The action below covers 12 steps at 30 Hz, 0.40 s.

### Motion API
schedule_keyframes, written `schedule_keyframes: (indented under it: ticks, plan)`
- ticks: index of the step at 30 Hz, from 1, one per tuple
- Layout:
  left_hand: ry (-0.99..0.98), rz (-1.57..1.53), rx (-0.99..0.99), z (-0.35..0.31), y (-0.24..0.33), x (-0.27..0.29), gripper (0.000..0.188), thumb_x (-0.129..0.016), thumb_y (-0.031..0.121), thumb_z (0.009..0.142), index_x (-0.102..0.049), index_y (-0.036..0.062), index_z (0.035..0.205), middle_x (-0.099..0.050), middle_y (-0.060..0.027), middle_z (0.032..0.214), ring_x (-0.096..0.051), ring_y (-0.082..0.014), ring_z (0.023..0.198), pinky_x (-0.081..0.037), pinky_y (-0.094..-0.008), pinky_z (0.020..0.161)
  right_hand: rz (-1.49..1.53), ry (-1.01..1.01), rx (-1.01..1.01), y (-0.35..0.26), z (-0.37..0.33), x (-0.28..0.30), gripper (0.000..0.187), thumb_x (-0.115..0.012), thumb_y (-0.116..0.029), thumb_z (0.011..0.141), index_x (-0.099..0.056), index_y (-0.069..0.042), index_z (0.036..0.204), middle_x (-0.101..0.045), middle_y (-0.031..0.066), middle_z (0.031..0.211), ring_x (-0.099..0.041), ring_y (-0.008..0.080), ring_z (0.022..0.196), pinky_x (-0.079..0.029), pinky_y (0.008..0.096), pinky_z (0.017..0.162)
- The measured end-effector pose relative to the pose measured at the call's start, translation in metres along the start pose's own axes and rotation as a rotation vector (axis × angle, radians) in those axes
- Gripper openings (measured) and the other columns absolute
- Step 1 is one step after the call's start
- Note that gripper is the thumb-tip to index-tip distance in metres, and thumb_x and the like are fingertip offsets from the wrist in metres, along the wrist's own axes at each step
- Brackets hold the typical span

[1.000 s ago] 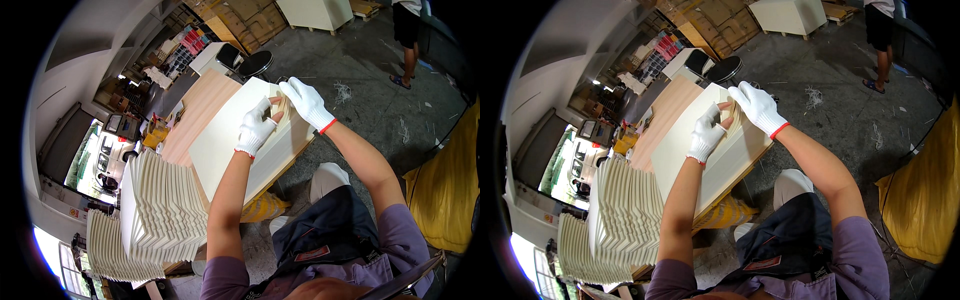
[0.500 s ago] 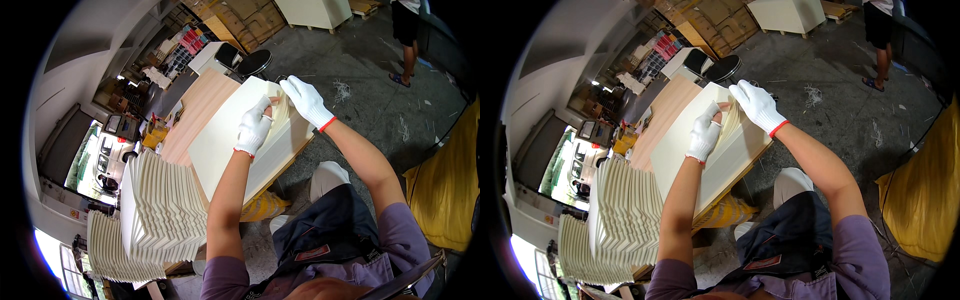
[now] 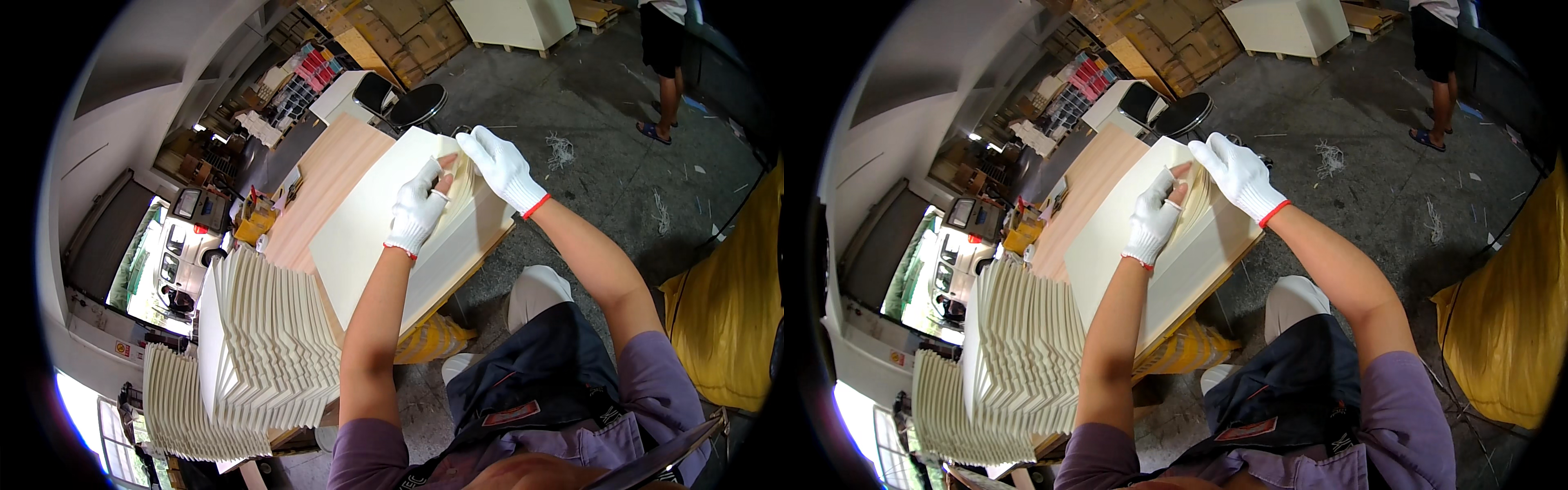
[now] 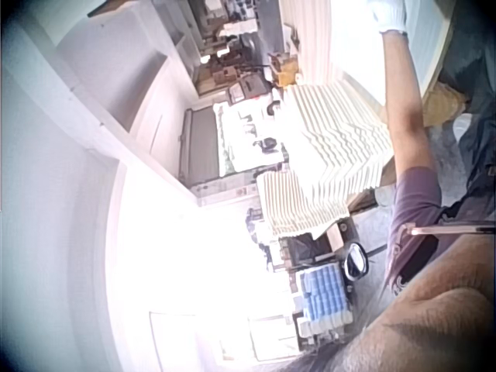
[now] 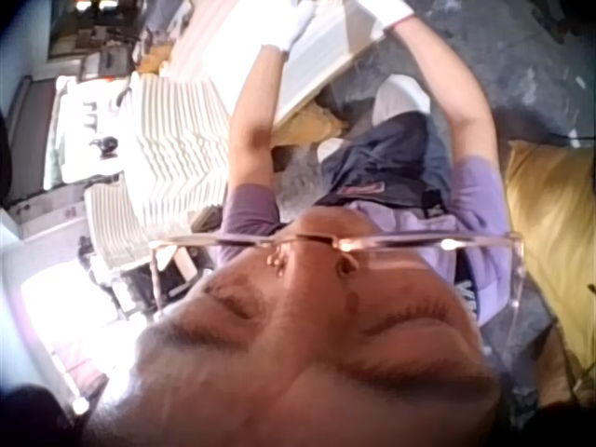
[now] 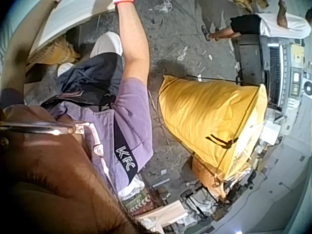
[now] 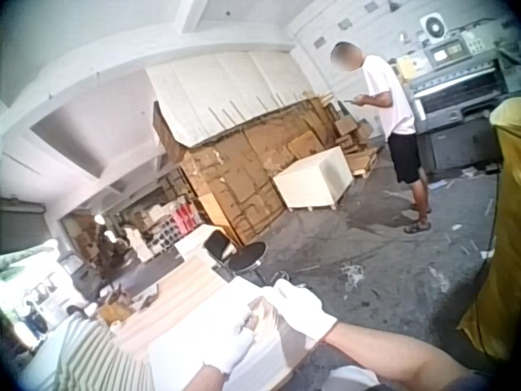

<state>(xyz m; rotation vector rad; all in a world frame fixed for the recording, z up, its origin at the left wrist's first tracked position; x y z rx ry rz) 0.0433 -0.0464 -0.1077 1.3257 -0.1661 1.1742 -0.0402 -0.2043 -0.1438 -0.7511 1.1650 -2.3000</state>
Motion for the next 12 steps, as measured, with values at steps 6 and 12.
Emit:
schedule_keyframes:
  ticks: [6,12]
  plan:
    - [-0.028,0.081,0.038,-0.001,0.004,-0.001,0.027,-0.065,0.024,0.103,-0.07,0.0153,0.128,-0.072,-0.0133,0.106,-0.068,-0.0215,0.094,-0.054,-0.0339,0.087,-0.039,0.016,0.018,0.0,0.0,0.0,0.051,-0.043,-0.056,0.108,-0.056,-0.007,0.096,-0.065,0.0226,0.088,-0.065,0.0454,0.088,-0.046,0.0531,0.074]
    - [-0.046,0.186,0.076,-0.003,0.013,-0.003,0.032,-0.076,0.03,0.095,-0.071,0.0139,0.123,-0.072,-0.0142,0.109,-0.07,-0.0233,0.096,-0.054,-0.0355,0.088,-0.036,0.036,0.026,0.006,-0.001,0.0,0.05,-0.043,-0.055,0.108,-0.056,-0.008,0.099,-0.065,0.0234,0.089,-0.064,0.0461,0.089,-0.046,0.054,0.074]
Point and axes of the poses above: each hand's wrist, its own z-axis towards the middle knuckle, its own x-axis out of the back of the hand, y = z × x, the point moved 7 cm from there along z, towards the middle knuckle
